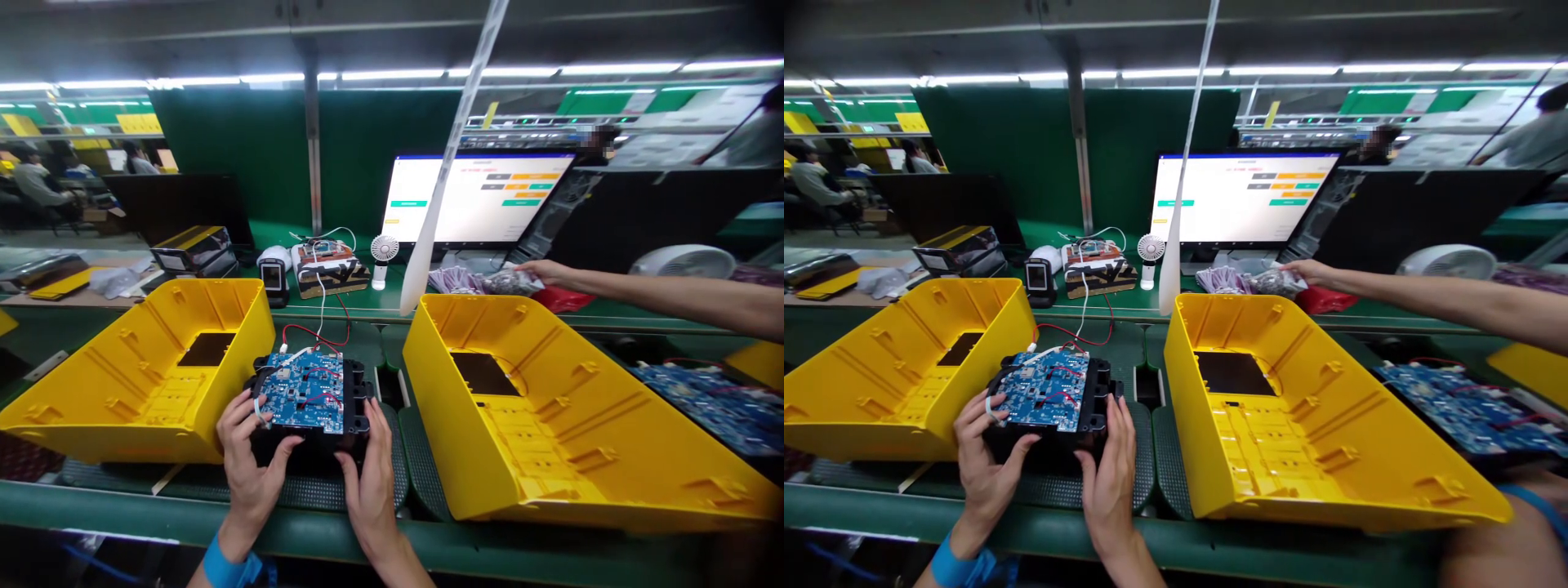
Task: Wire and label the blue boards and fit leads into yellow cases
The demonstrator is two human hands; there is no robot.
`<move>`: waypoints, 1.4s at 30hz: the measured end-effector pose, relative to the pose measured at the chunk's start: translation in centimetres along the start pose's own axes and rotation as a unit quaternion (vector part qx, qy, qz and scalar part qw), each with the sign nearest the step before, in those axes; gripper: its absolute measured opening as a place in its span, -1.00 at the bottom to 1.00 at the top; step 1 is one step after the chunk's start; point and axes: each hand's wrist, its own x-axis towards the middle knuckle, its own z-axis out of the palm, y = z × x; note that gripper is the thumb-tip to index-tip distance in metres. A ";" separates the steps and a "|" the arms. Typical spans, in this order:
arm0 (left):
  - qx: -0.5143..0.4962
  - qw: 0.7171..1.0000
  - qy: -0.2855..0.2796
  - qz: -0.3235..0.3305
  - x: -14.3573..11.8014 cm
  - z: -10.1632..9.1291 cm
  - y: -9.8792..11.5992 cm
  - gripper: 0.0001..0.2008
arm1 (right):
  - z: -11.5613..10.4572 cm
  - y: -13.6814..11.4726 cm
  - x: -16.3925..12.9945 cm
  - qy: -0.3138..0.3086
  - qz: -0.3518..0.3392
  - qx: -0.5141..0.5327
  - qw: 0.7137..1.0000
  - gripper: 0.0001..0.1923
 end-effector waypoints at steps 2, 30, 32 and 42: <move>-0.001 1.000 -0.001 -0.001 0.0 0.0 0.0 -0.55 | 0.0 0.1 0.0 -0.001 -0.001 0.002 1.000 -0.37; 0.004 1.000 0.000 0.001 0.1 0.0 0.2 -0.56 | 0.0 -0.1 -0.1 0.011 0.036 0.047 0.998 -0.37; 0.003 1.000 -0.001 0.002 0.1 0.0 0.2 -0.55 | 0.0 -0.2 0.0 0.015 0.032 0.054 0.998 -0.39; -0.066 0.995 0.037 -0.062 -0.5 0.9 0.2 -0.25 | 0.0 0.2 0.2 0.013 -0.002 0.032 0.999 -0.45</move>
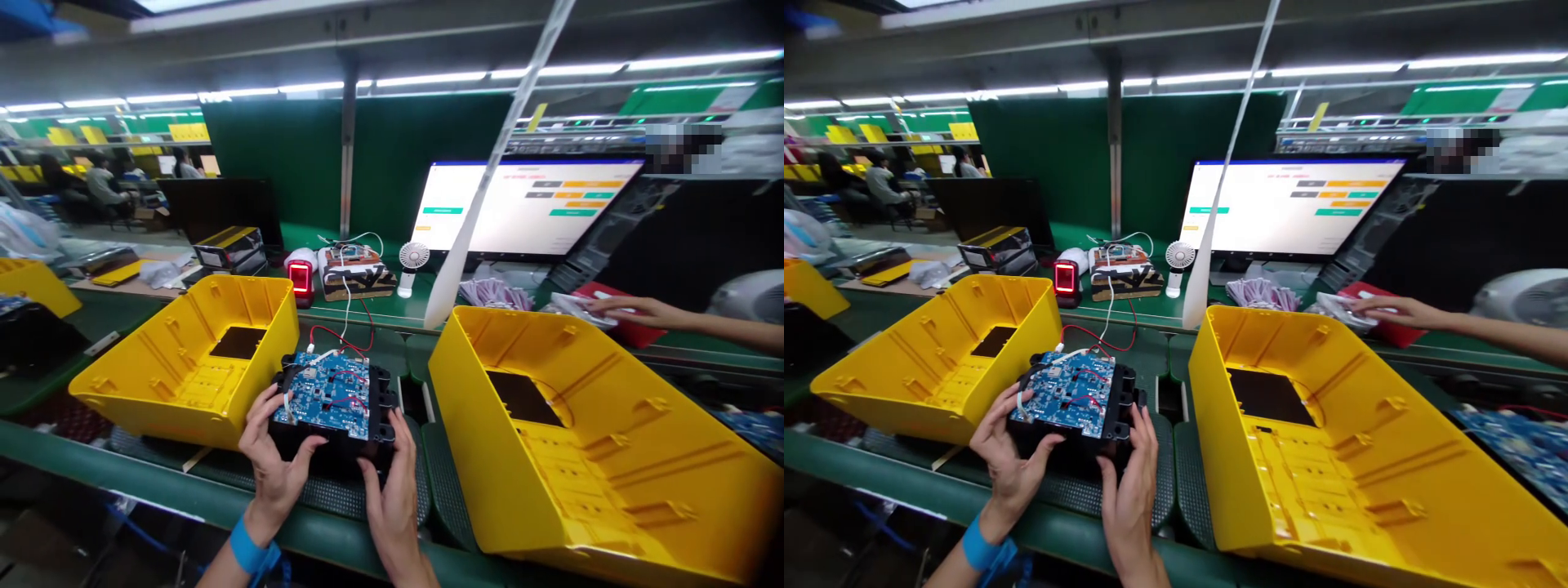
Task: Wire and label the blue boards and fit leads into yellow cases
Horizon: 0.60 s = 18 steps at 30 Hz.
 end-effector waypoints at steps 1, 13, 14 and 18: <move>0.000 1.000 0.001 0.005 0.0 0.0 0.1 -0.23 | 0.0 0.0 0.0 -0.001 -0.003 -0.002 1.000 -0.44; 0.038 0.997 0.025 0.063 0.0 0.0 0.1 -0.13 | 0.0 -0.1 0.1 -0.005 -0.007 0.001 1.000 -0.45; 0.038 0.997 0.026 0.063 -0.1 0.1 0.1 -0.13 | 0.0 -0.1 0.1 -0.006 -0.007 0.001 1.000 -0.45; 0.011 0.999 0.019 0.042 0.0 0.1 0.4 -0.14 | 0.0 0.0 0.1 -0.008 -0.006 -0.001 1.000 -0.45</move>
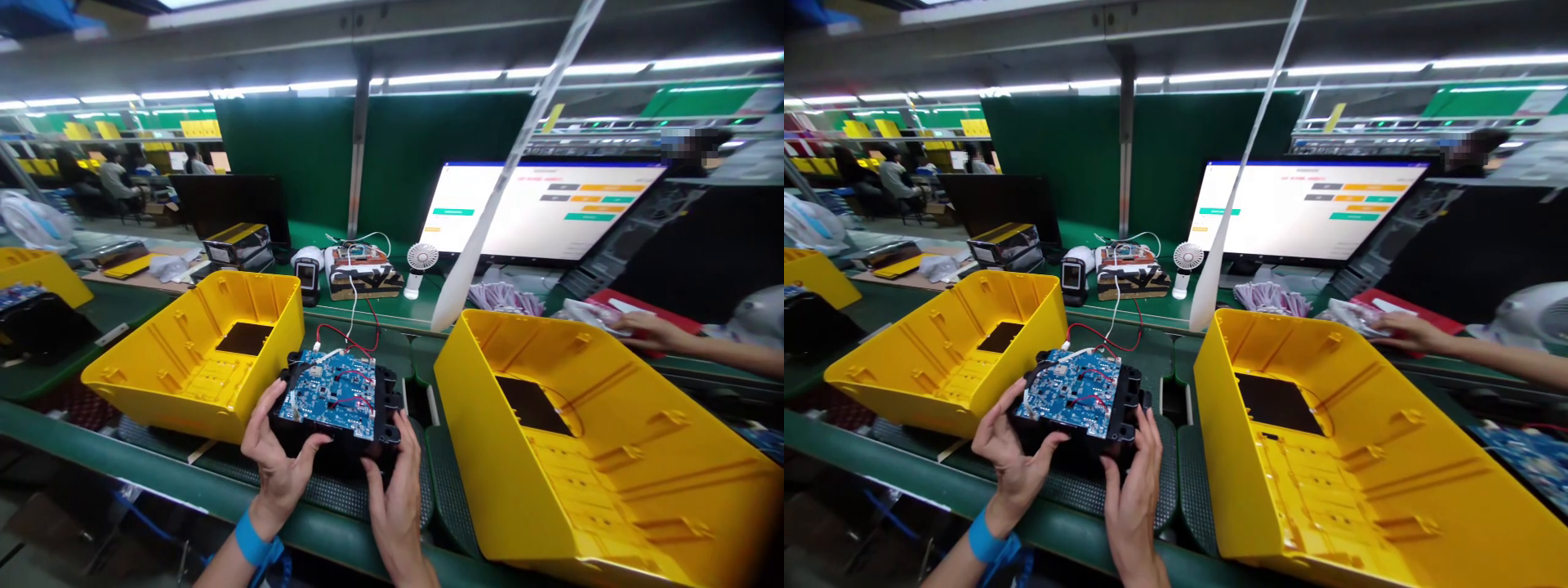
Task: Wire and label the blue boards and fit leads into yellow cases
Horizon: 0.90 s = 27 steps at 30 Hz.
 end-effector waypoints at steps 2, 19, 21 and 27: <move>-0.010 1.000 -0.008 -0.005 0.1 -0.1 0.2 -0.13 | 0.0 0.0 0.0 -0.001 0.001 0.000 1.000 -0.45; 0.018 0.998 -0.028 0.051 -0.1 -0.3 -0.7 -0.24 | -0.1 -0.1 -0.1 -0.002 0.006 0.004 1.000 -0.43; 0.012 0.999 -0.025 0.045 -0.2 -0.2 -0.8 -0.24 | -0.1 -0.1 -0.1 -0.002 0.008 0.006 1.000 -0.43; 0.008 0.999 -0.032 -0.019 -0.1 -0.6 -0.3 -0.35 | -0.1 0.1 -0.1 0.002 0.002 0.002 1.000 -0.42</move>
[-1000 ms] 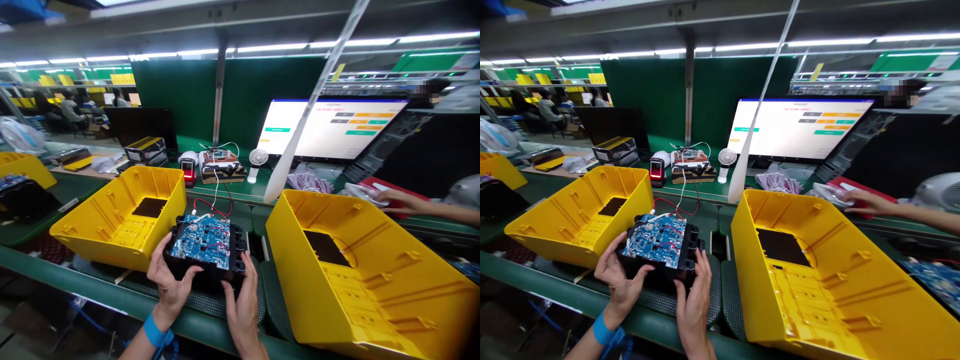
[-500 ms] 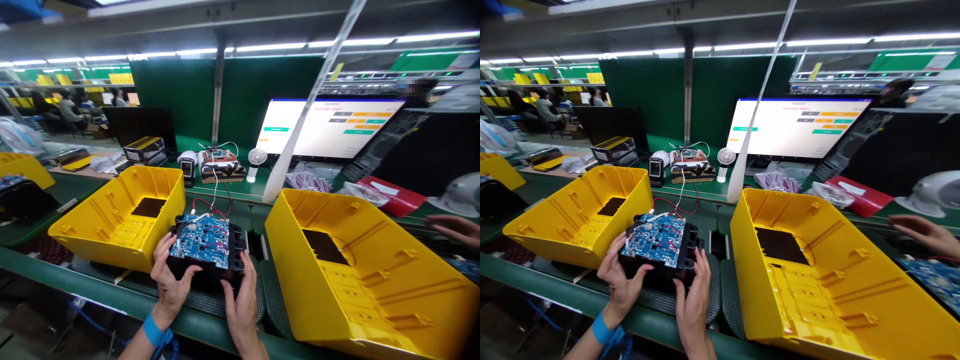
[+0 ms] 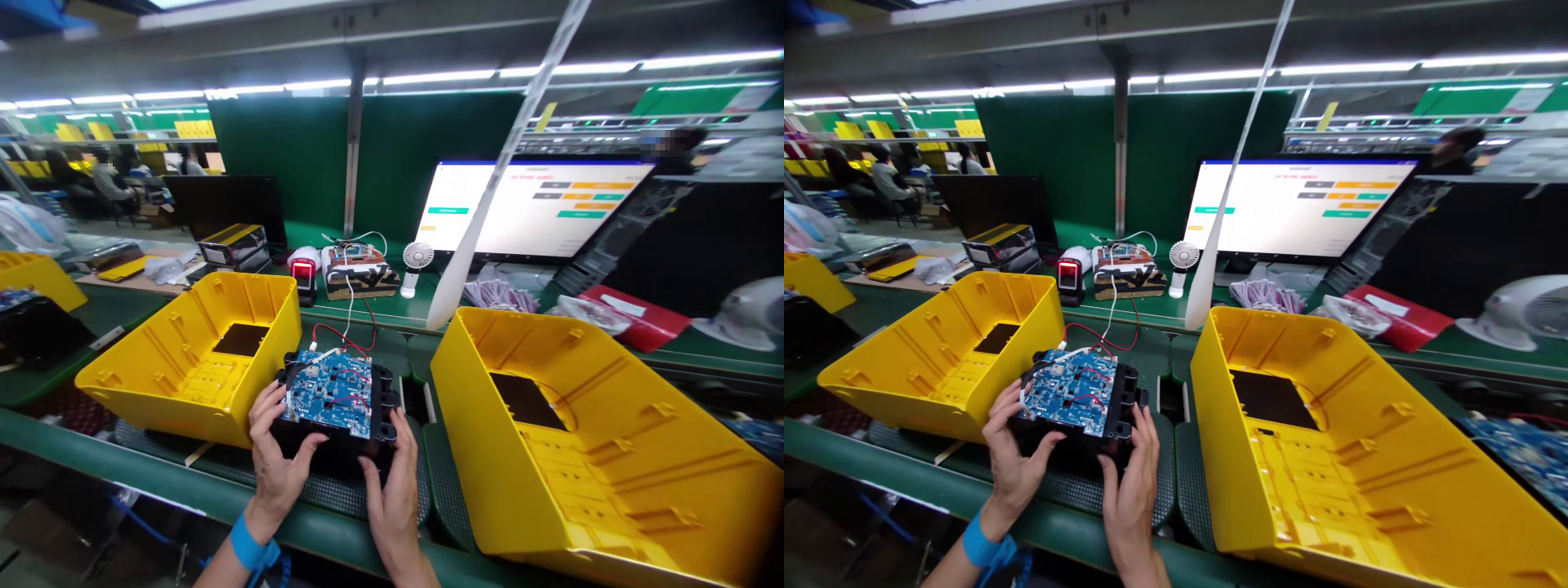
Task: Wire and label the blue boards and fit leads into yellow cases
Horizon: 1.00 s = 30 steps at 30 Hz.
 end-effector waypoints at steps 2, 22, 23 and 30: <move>-0.012 0.998 -0.020 -0.050 0.4 -0.4 0.7 -0.46 | 0.0 0.0 0.1 -0.001 0.000 -0.001 1.000 -0.42; -0.034 0.989 0.083 -0.115 2.5 -0.3 4.8 -0.69 | -10.1 -2.2 26.7 0.278 -0.088 -0.029 0.956 -0.54; -0.039 0.990 0.096 -0.091 3.2 -0.4 5.6 -0.66 | -10.2 -2.5 29.2 0.274 -0.081 -0.020 0.958 -0.52; -0.038 0.994 -0.041 0.089 13.4 -0.2 10.3 -0.75 | -9.8 -4.1 33.2 0.177 -0.083 0.069 0.978 -0.80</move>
